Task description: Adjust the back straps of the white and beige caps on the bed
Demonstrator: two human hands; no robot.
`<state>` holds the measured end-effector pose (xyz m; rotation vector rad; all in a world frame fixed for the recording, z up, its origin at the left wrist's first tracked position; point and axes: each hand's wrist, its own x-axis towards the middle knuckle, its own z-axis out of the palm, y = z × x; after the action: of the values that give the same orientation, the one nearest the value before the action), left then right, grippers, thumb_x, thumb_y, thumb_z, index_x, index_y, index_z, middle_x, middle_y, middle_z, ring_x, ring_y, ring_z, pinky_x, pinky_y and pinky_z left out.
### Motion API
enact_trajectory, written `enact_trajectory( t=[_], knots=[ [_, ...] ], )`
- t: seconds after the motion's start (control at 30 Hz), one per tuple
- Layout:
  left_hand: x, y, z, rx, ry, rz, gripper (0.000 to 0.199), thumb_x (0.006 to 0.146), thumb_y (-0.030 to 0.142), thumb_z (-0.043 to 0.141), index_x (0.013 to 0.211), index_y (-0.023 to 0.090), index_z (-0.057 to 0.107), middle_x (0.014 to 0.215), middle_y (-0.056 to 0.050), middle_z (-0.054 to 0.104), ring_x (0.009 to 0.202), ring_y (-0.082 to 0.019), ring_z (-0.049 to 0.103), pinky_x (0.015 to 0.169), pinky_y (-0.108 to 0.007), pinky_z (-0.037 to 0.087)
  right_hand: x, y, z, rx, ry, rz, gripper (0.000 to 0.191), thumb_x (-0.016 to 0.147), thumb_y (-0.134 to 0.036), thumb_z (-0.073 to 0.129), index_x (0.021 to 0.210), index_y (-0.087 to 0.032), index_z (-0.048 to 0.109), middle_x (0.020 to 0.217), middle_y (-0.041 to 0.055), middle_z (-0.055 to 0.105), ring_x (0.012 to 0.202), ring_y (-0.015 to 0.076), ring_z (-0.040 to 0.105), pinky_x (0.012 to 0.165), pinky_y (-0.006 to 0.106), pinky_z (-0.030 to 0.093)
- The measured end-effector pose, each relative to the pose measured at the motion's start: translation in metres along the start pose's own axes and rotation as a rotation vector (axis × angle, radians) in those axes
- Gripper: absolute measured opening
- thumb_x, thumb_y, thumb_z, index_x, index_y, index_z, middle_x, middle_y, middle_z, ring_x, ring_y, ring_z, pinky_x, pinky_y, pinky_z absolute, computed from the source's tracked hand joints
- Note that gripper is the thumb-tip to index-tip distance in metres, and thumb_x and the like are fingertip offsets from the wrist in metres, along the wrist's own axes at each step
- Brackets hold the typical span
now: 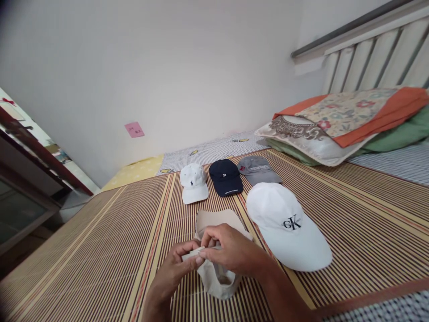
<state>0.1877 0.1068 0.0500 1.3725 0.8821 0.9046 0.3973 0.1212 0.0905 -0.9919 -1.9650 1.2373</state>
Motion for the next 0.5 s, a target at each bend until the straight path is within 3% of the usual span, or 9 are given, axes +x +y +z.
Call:
enact_trajectory(
  t=[0.3, 0.5],
  knots=[
    [0.005, 0.000, 0.000, -0.014, 0.073, 0.064, 0.031, 0.079, 0.042, 0.083, 0.073, 0.017, 0.065, 0.073, 0.001, 0.054, 0.070, -0.013, 0.046, 0.067, -0.027, 0.034, -0.001, -0.002, -0.003, 0.050, 0.013, 0.010, 0.012, 0.087, -0.031, 0.070, 0.088, -0.019, 0.069, 0.078, -0.0023, 0.065, 0.076, 0.0156, 0.059, 0.068, 0.027, 0.043],
    [0.005, -0.007, -0.007, -0.003, 0.148, 0.098, 0.034, 0.080, 0.045, 0.082, 0.071, 0.018, 0.064, 0.072, 0.001, 0.055, 0.068, -0.013, 0.045, 0.065, -0.027, 0.032, -0.008, -0.008, -0.020, 0.002, 0.101, 0.018, 0.014, 0.090, -0.032, 0.067, 0.092, -0.020, 0.072, 0.091, 0.0033, 0.073, 0.088, 0.0207, 0.066, 0.077, 0.031, 0.048]
  ],
)
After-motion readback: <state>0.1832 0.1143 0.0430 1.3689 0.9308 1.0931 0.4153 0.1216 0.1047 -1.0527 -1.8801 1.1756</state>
